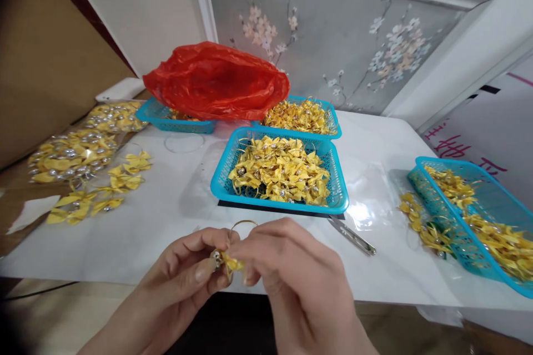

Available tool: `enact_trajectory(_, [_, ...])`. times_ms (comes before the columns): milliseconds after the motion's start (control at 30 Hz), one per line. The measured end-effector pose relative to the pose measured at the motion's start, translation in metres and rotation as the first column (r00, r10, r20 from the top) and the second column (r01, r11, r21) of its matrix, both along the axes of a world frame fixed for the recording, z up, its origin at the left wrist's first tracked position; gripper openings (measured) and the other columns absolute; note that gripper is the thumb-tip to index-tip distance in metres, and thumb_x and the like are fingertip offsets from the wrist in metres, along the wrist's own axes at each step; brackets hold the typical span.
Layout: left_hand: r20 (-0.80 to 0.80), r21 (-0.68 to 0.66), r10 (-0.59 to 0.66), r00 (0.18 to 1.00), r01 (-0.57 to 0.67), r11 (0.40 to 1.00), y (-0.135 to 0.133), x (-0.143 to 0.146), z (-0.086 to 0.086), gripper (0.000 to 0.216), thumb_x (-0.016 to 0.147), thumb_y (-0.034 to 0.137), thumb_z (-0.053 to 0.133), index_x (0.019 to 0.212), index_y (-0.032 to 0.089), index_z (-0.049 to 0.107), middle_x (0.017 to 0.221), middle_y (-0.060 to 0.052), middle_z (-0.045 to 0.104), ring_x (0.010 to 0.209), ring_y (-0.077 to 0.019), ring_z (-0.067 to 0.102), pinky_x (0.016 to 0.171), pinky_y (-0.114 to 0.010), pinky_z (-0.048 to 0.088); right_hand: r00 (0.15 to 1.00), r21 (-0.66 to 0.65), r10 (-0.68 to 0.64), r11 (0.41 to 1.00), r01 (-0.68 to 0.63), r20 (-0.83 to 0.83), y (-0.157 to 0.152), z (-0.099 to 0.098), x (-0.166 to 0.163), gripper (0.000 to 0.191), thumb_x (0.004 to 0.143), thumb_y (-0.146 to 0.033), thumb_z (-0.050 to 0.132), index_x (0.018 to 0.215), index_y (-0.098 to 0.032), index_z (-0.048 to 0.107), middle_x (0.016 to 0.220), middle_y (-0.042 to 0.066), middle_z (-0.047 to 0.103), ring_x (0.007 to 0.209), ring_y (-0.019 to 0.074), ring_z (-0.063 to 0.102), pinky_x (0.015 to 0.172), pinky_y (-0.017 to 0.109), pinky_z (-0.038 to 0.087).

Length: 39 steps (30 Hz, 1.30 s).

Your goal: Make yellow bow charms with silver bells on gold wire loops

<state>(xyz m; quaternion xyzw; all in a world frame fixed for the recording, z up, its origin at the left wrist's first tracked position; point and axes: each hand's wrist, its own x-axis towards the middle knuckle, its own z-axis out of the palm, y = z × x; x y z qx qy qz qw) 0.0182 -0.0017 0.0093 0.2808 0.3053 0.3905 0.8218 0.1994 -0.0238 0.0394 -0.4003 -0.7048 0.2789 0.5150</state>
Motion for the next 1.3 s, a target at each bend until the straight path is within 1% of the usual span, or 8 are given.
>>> enact_trajectory(167, [-0.143,0.17,-0.031,0.989,0.055,0.984,0.0,-0.001,0.001,0.008,0.079,0.024,0.077,0.085,0.02,0.074,0.086,0.0,0.064,0.075,-0.0118,0.059,0.07,-0.021,0.05,0.915,-0.172,-0.002,0.982,-0.074,-0.402,0.015,-0.004,-0.002,0.031,0.099,-0.009,0.044,0.112,-0.025,0.067,0.085,-0.002,0.059,0.058,0.0051,0.057,0.058,0.021,0.054])
enact_trajectory(267, [-0.15,0.179,-0.105,0.983,0.132,0.975,0.0,-0.001,0.0,0.007,0.081,0.024,0.076,0.084,0.019,0.074,0.081,-0.001,0.065,0.072,-0.0114,0.059,0.067,-0.021,0.048,0.865,-0.198,-0.047,0.978,-0.061,-0.499,0.028,-0.013,-0.003,0.027,0.099,-0.013,0.047,0.108,-0.025,0.069,0.088,-0.001,0.058,0.061,0.0063,0.057,0.059,0.024,0.056])
enact_trajectory(433, [-0.061,0.104,-0.078,0.995,0.084,0.991,0.001,0.0,-0.001,0.008,0.078,0.023,0.078,0.082,0.016,0.076,0.08,-0.003,0.068,0.067,-0.0094,0.06,0.063,-0.017,0.049,0.857,-0.144,-0.228,0.973,0.181,-0.463,0.044,-0.021,-0.001,0.021,0.095,-0.015,0.053,0.103,-0.023,0.071,0.083,-0.001,0.057,0.064,0.0076,0.056,0.063,0.027,0.06])
enact_trajectory(667, [0.044,0.002,-0.088,0.995,0.088,0.996,0.001,0.001,-0.002,0.023,0.082,0.036,0.073,0.079,0.013,0.075,0.079,-0.003,0.062,0.069,-0.0114,0.059,0.064,-0.02,0.052,0.906,-0.123,-0.29,0.957,0.264,-0.309,0.036,-0.022,0.0,0.022,0.097,-0.015,0.051,0.106,-0.021,0.07,0.075,-0.002,0.056,0.066,0.0098,0.062,0.064,0.027,0.058])
enact_trajectory(833, [-0.128,0.06,-0.108,0.986,0.116,0.991,0.002,0.001,-0.005,0.01,0.08,0.03,0.077,0.081,0.02,0.075,0.079,-0.001,0.066,0.069,-0.0108,0.058,0.065,-0.019,0.048,0.915,-0.107,-0.269,0.963,0.248,-0.3,0.032,-0.016,-0.004,0.024,0.097,-0.013,0.05,0.106,-0.022,0.07,0.074,-0.003,0.056,0.064,0.0087,0.062,0.063,0.026,0.057])
enact_trajectory(1033, [-0.246,0.216,-0.174,0.953,0.229,0.949,0.002,0.001,0.001,0.021,0.085,0.039,0.069,0.087,0.019,0.074,0.083,-0.002,0.064,0.076,-0.0137,0.054,0.069,-0.021,0.044,0.921,-0.083,-0.2,0.98,0.183,-0.334,0.034,-0.012,-0.011,0.028,0.097,-0.009,0.048,0.107,-0.022,0.07,0.077,-0.003,0.058,0.063,0.0072,0.061,0.065,0.025,0.058])
enact_trajectory(1167, [-0.189,0.179,-0.193,0.963,0.227,0.957,0.003,0.003,0.002,0.023,0.071,0.028,0.083,0.087,0.02,0.069,0.082,0.001,0.06,0.073,-0.0123,0.051,0.066,-0.021,0.042,0.922,-0.072,-0.197,0.98,0.183,-0.334,0.034,-0.01,-0.013,0.029,0.097,-0.008,0.047,0.107,-0.022,0.07,0.076,-0.003,0.057,0.064,0.0078,0.062,0.065,0.026,0.058])
enact_trajectory(1300, [-0.276,0.172,-0.175,0.945,0.227,0.958,0.005,0.003,0.001,0.016,0.076,0.023,0.078,0.083,0.02,0.065,0.079,0.001,0.059,0.07,-0.0121,0.05,0.065,-0.022,0.04,0.916,-0.065,-0.196,0.981,0.184,-0.351,0.033,-0.008,-0.015,0.029,0.096,-0.008,0.047,0.107,-0.021,0.07,0.077,-0.002,0.057,0.064,0.0083,0.062,0.065,0.027,0.059])
